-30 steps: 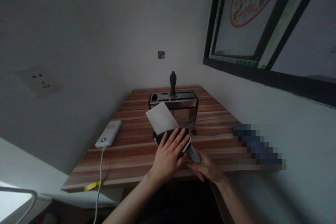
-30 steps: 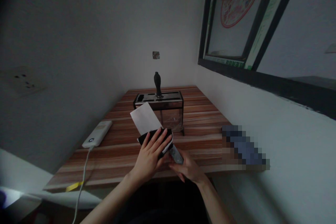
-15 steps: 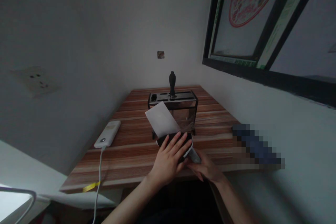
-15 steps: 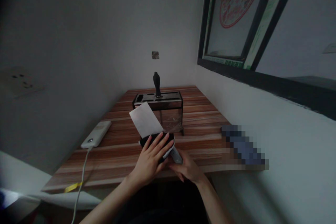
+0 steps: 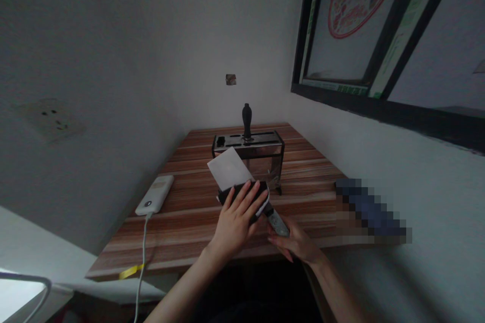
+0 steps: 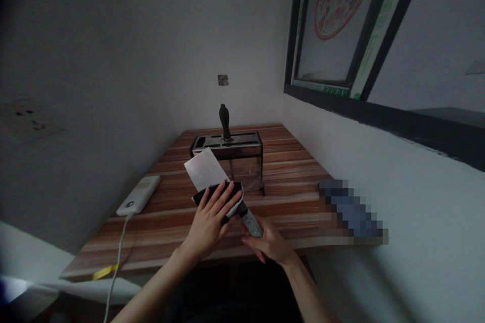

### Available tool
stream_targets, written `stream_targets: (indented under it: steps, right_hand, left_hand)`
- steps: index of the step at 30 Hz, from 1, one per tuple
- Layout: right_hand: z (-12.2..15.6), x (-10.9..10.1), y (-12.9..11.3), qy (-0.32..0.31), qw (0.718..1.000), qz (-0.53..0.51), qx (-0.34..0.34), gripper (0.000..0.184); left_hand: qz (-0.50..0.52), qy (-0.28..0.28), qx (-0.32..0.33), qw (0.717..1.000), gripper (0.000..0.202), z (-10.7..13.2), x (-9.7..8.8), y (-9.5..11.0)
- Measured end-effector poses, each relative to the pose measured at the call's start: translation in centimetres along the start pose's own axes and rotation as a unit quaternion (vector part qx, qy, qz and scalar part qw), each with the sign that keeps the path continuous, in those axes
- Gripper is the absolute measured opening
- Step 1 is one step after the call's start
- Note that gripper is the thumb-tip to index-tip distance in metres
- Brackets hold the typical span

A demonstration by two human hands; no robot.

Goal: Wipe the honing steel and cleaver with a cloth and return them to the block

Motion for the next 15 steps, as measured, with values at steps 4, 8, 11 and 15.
stream_targets:
  steps: [4, 8, 11, 15]
  right_hand:
    - [0.0, 0.2, -0.5, -0.012, 1.0, -0.005, -0.004, 0.029]
    - [0.0, 0.3, -0.8, -0.022, 1.0, -0.007, -0.006, 0.028]
    - [0.0, 0.2, -0.6, -0.03, 0.999, -0.01, -0.005, 0.027]
    - [0.1, 0.1, -0.3, -0.032, 0.999, -0.006, -0.003, 0.027]
  left_hand:
    - [0.004, 0.007, -0.022, 1.0, 0.055, -0.9, -0.8, -1.3]
    - [0.0, 0.021, -0.039, 0.999, 0.055, -1.8, -1.5, -2.7]
    - [-0.006, 0.028, -0.053, 0.998, 0.054, -2.5, -1.9, -3.8]
    - [-0.013, 0.043, -0.065, 0.997, 0.052, -3.3, -2.6, -5.1]
Point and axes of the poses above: each hand's wrist, its own z-axis away from the middle knuckle, its own x-axis out of the palm, y = z × x, the point moved 2 cm from there along -z, towards the middle knuckle, and after that the axes turned 4 degrees about z, right-handed, at the moved point
